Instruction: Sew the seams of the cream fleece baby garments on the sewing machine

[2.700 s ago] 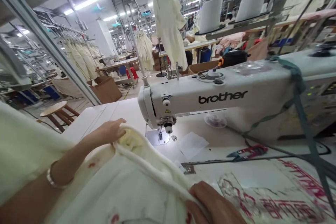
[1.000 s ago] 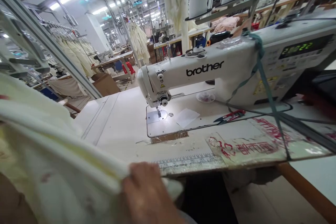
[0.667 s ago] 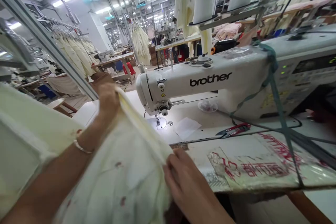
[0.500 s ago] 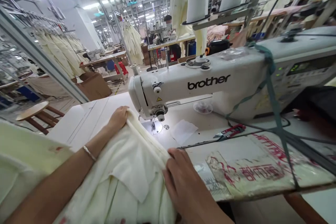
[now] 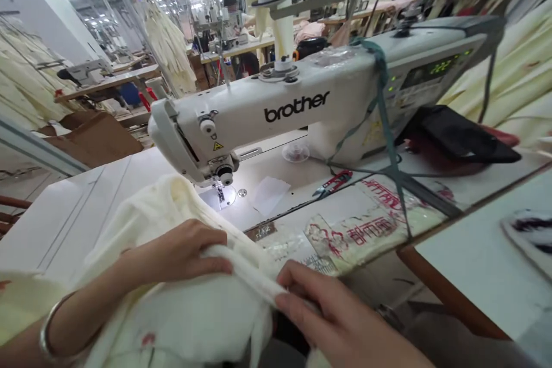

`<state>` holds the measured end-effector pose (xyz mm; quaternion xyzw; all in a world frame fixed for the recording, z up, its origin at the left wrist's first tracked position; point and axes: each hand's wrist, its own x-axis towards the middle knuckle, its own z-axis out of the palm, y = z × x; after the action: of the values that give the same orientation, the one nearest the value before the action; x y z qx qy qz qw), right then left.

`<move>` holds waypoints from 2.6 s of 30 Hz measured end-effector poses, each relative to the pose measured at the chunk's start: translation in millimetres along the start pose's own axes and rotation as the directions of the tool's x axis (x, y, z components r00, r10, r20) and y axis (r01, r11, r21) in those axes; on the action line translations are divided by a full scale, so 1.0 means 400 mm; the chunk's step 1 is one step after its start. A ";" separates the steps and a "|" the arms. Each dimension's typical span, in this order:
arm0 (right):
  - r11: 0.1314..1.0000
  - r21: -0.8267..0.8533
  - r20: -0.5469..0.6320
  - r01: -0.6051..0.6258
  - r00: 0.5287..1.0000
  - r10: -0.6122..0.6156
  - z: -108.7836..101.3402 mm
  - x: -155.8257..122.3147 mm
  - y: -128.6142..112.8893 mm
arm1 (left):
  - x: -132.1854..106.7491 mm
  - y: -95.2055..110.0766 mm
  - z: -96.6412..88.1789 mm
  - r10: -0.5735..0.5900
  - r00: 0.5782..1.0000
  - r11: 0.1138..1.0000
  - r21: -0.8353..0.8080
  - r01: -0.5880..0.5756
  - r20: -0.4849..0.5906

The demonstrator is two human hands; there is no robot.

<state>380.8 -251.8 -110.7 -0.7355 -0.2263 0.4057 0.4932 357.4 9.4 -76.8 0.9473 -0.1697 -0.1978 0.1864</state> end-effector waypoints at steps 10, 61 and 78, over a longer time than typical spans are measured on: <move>0.863 -0.504 -0.196 0.022 0.971 -0.140 -0.014 0.072 -0.006 | 0.047 -0.018 0.012 0.028 0.982 0.999 0.039 -0.021 -0.189; 0.946 -0.241 0.397 0.216 0.911 -0.107 -0.128 0.262 -0.161 | 0.028 0.019 0.022 -0.251 0.961 0.864 -0.474 0.169 -0.114; 0.910 -0.319 0.347 0.266 0.926 -0.149 -0.161 0.260 -0.144 | 0.044 0.035 0.034 -0.371 0.913 0.783 -0.585 0.211 -0.168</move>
<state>496.9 -186.7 -85.4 -0.7104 -0.4503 0.4139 0.3482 363.0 -13.7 -88.1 0.8846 0.0723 -0.1322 0.4413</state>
